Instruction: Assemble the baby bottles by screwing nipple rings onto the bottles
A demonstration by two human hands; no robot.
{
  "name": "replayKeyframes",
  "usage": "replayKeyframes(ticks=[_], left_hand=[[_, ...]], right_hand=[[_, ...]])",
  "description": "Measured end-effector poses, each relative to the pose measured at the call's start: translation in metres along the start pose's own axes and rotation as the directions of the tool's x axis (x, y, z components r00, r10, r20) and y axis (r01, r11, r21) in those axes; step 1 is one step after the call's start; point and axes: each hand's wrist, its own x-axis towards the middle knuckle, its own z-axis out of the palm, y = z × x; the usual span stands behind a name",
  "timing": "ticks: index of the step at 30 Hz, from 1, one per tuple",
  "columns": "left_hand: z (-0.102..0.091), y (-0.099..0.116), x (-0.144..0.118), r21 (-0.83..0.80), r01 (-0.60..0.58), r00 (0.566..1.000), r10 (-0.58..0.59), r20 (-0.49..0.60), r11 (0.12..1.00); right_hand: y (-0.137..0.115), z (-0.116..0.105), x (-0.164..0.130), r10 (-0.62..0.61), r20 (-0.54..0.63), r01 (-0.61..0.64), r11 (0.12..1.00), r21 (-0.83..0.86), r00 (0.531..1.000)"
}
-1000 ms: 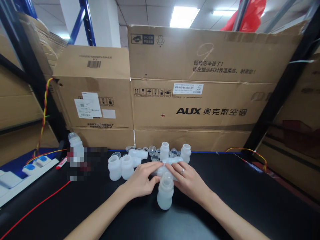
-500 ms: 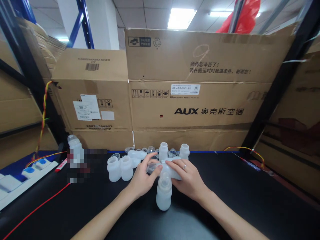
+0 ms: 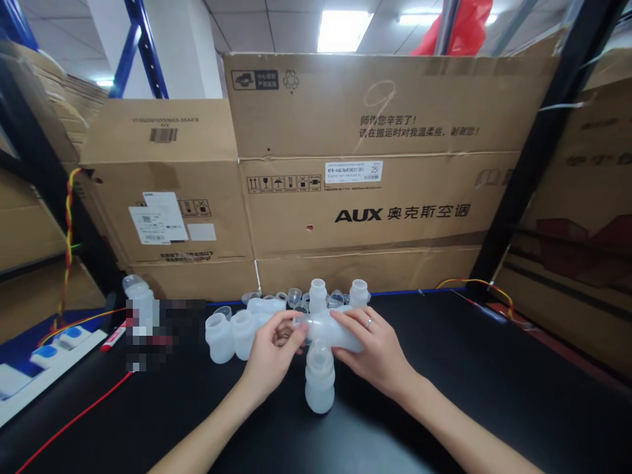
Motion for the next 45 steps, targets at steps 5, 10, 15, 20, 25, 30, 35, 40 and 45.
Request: replayKeyframes(ticks=[5,10,15,20,25,30,35,40,45], left_hand=[[0.002,-0.008,0.004,-0.120,-0.014,1.000,0.017,0.022,0.993],[0.003,-0.012,0.001,-0.080,-0.029,1.000,0.030,0.005,0.996],[0.000,-0.013,-0.003,-0.018,-0.089,0.996,0.090,0.028,0.996],[0.005,-0.017,0.003,-0.053,-0.071,0.995,0.075,0.068,0.996],[0.011,-0.021,0.000,-0.064,-0.034,0.997,0.038,0.063,0.997],[-0.005,-0.024,-0.026,0.040,-0.172,0.975,0.165,0.147,0.984],[-0.007,-0.023,-0.041,0.258,-0.132,0.946,0.044,0.321,0.957],[0.007,-0.016,-0.037,0.306,-0.049,0.968,-0.030,0.249,0.951],[0.006,-0.017,-0.031,0.264,-0.052,0.971,-0.012,0.237,0.963]], right_hand=[[-0.002,0.000,0.003,-0.018,-0.023,0.018,1.000,0.018,1.000],[0.002,-0.004,0.001,0.083,0.134,-0.106,0.979,0.172,0.988],[0.001,-0.013,0.007,0.284,0.421,-0.460,0.789,0.409,0.861],[0.003,-0.012,0.014,0.297,0.616,-0.666,0.511,0.544,0.730],[-0.002,0.002,0.009,0.433,0.536,-0.679,0.319,0.661,0.725],[0.002,-0.010,0.001,0.440,0.545,-0.598,-0.022,0.801,0.714],[0.014,-0.029,-0.008,0.225,0.689,-0.711,0.021,0.703,0.689],[0.011,-0.023,-0.013,0.166,0.731,-0.741,0.294,0.604,0.662],[0.007,-0.018,-0.018,0.195,0.615,-0.598,0.574,0.560,0.764]])
